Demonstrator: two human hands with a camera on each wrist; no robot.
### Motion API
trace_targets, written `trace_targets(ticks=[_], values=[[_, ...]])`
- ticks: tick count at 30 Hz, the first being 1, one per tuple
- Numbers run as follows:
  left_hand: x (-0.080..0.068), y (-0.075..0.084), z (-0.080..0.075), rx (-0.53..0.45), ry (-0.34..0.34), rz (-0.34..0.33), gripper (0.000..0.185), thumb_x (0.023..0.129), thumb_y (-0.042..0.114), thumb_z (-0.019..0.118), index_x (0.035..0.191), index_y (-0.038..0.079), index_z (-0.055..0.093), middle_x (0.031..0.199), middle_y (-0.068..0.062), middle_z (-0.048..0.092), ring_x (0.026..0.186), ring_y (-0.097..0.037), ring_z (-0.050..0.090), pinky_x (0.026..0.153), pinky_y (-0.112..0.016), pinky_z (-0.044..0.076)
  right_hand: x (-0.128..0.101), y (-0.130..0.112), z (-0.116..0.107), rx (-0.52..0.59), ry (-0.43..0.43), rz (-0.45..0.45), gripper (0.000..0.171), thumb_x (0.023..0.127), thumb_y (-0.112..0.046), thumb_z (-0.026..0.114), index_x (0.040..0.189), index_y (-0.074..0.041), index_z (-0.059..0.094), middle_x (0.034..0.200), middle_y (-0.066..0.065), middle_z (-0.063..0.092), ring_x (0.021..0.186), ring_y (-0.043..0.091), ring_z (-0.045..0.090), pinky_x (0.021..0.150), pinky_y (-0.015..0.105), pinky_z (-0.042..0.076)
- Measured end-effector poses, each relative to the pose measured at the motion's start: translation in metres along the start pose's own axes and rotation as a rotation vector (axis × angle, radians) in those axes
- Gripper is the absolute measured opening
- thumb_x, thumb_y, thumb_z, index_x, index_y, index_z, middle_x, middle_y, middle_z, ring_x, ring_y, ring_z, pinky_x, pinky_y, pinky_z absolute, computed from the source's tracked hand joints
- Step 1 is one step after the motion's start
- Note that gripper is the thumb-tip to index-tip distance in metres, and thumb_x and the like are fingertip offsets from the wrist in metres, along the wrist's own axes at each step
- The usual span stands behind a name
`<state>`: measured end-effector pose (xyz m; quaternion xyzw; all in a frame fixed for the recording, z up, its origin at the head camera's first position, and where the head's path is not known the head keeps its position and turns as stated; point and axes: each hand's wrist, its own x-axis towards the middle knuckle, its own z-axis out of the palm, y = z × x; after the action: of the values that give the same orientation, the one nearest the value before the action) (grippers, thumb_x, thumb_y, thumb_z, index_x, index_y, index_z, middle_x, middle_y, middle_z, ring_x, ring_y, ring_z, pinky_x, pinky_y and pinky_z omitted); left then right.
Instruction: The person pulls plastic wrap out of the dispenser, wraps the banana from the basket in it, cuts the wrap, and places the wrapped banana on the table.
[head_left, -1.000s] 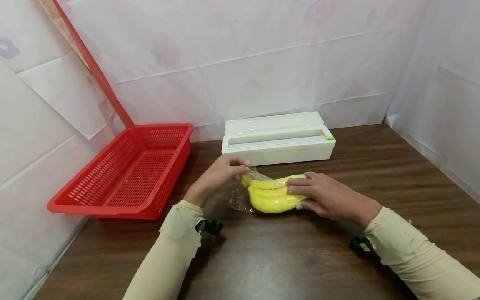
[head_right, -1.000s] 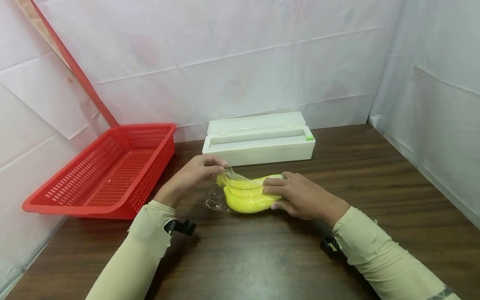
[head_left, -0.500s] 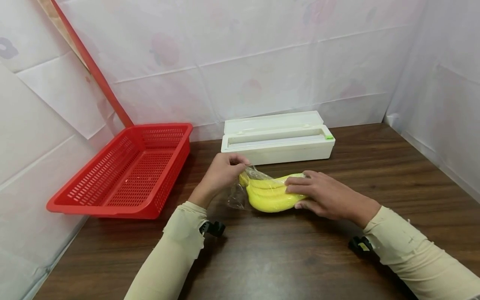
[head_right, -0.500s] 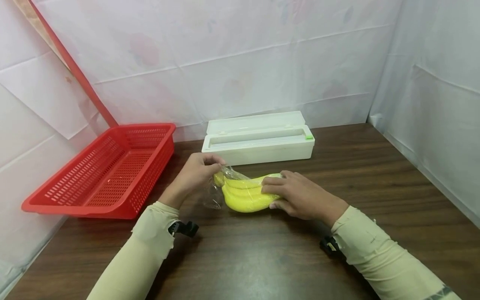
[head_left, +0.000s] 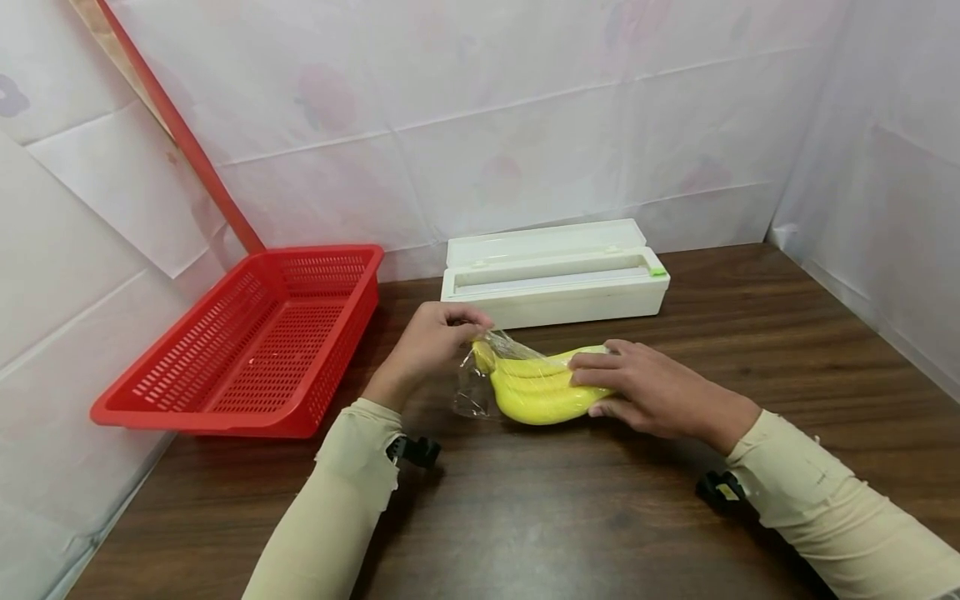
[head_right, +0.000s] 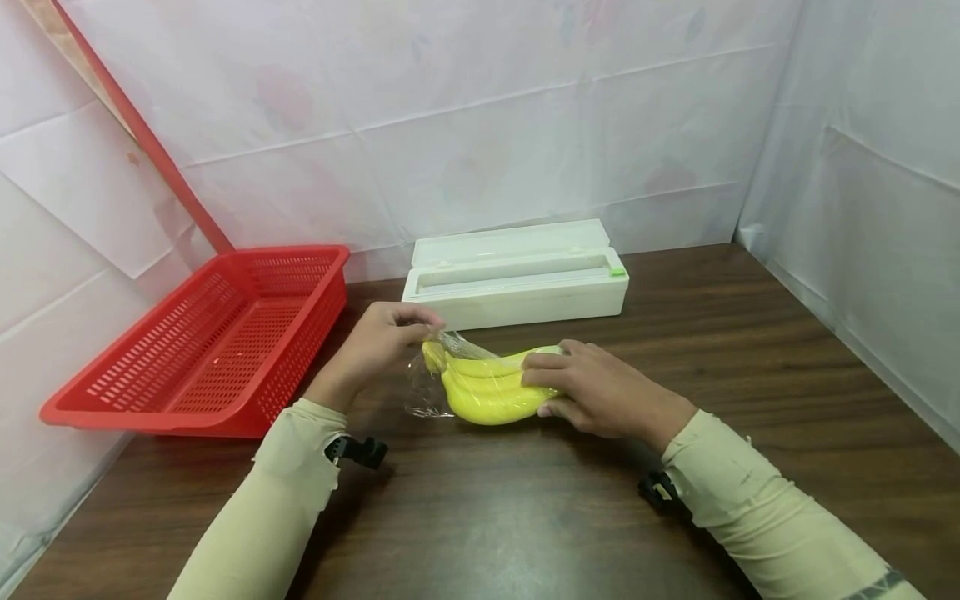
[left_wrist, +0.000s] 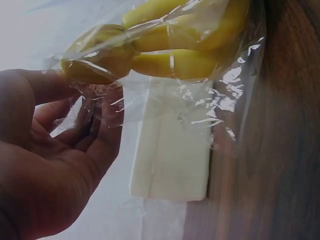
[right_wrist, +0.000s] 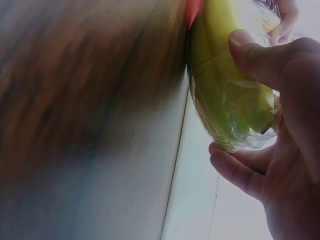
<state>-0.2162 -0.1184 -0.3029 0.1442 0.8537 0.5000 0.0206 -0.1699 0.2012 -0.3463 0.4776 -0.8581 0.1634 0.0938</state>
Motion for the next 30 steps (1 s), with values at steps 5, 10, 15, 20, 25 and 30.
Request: trace_targets(ticks=[5, 10, 15, 20, 25, 30], values=[[0.002, -0.006, -0.003, 0.029, -0.013, 0.080, 0.013, 0.093, 0.009, 0.069, 0.102, 0.003, 0.078, 0.094, -0.004, 0.073, 0.083, -0.016, 0.060, 0.071, -0.029, 0.050, 0.000, 0.000, 0.000, 0.007, 0.012, -0.009, 0.043, 0.092, -0.031, 0.073, 0.131, -0.014, 0.066, 0.140, 0.004, 0.058, 0.124, 0.038, 0.053, 0.105, 0.057, 0.038], [0.001, -0.015, -0.006, 0.105, -0.024, 0.281, 0.014, 0.093, 0.003, 0.068, 0.099, 0.010, 0.078, 0.094, 0.001, 0.072, 0.084, -0.015, 0.061, 0.073, -0.032, 0.051, 0.000, -0.001, -0.001, 0.015, 0.015, -0.005, 0.043, 0.092, -0.030, 0.073, 0.131, -0.014, 0.066, 0.140, 0.004, 0.058, 0.125, 0.038, 0.052, 0.106, 0.058, 0.037], [0.002, -0.017, -0.009, 0.220, -0.015, 0.572, 0.023, 0.089, -0.008, 0.065, 0.094, 0.010, 0.078, 0.094, 0.002, 0.072, 0.087, -0.013, 0.063, 0.077, -0.031, 0.052, 0.000, 0.000, 0.000, 0.025, 0.012, -0.006, 0.043, 0.093, -0.030, 0.073, 0.132, -0.014, 0.066, 0.140, 0.004, 0.058, 0.126, 0.036, 0.053, 0.106, 0.057, 0.038], [0.001, -0.010, -0.013, 0.319, -0.057, 0.775, 0.026, 0.087, -0.014, 0.060, 0.091, 0.004, 0.078, 0.095, -0.002, 0.071, 0.090, -0.015, 0.065, 0.080, -0.030, 0.054, 0.001, 0.000, -0.001, 0.041, 0.004, 0.012, 0.043, 0.093, -0.031, 0.073, 0.132, -0.014, 0.066, 0.141, 0.004, 0.058, 0.126, 0.037, 0.052, 0.105, 0.057, 0.038], [-0.004, -0.002, -0.019, 0.344, -0.148, 0.726, 0.027, 0.088, -0.012, 0.059, 0.093, 0.005, 0.079, 0.096, 0.002, 0.070, 0.088, -0.011, 0.064, 0.079, -0.028, 0.054, 0.001, -0.001, 0.000, 0.062, -0.008, 0.024, 0.042, 0.092, -0.031, 0.074, 0.130, -0.016, 0.067, 0.142, 0.003, 0.058, 0.123, 0.034, 0.053, 0.102, 0.055, 0.042], [-0.008, 0.002, -0.019, 0.294, -0.200, 0.566, 0.027, 0.090, -0.009, 0.059, 0.097, 0.009, 0.078, 0.093, 0.004, 0.070, 0.080, -0.011, 0.061, 0.070, -0.029, 0.052, 0.000, -0.002, 0.000, 0.066, -0.008, 0.021, 0.043, 0.092, -0.029, 0.074, 0.131, -0.015, 0.067, 0.141, 0.004, 0.058, 0.125, 0.035, 0.052, 0.106, 0.057, 0.038]])
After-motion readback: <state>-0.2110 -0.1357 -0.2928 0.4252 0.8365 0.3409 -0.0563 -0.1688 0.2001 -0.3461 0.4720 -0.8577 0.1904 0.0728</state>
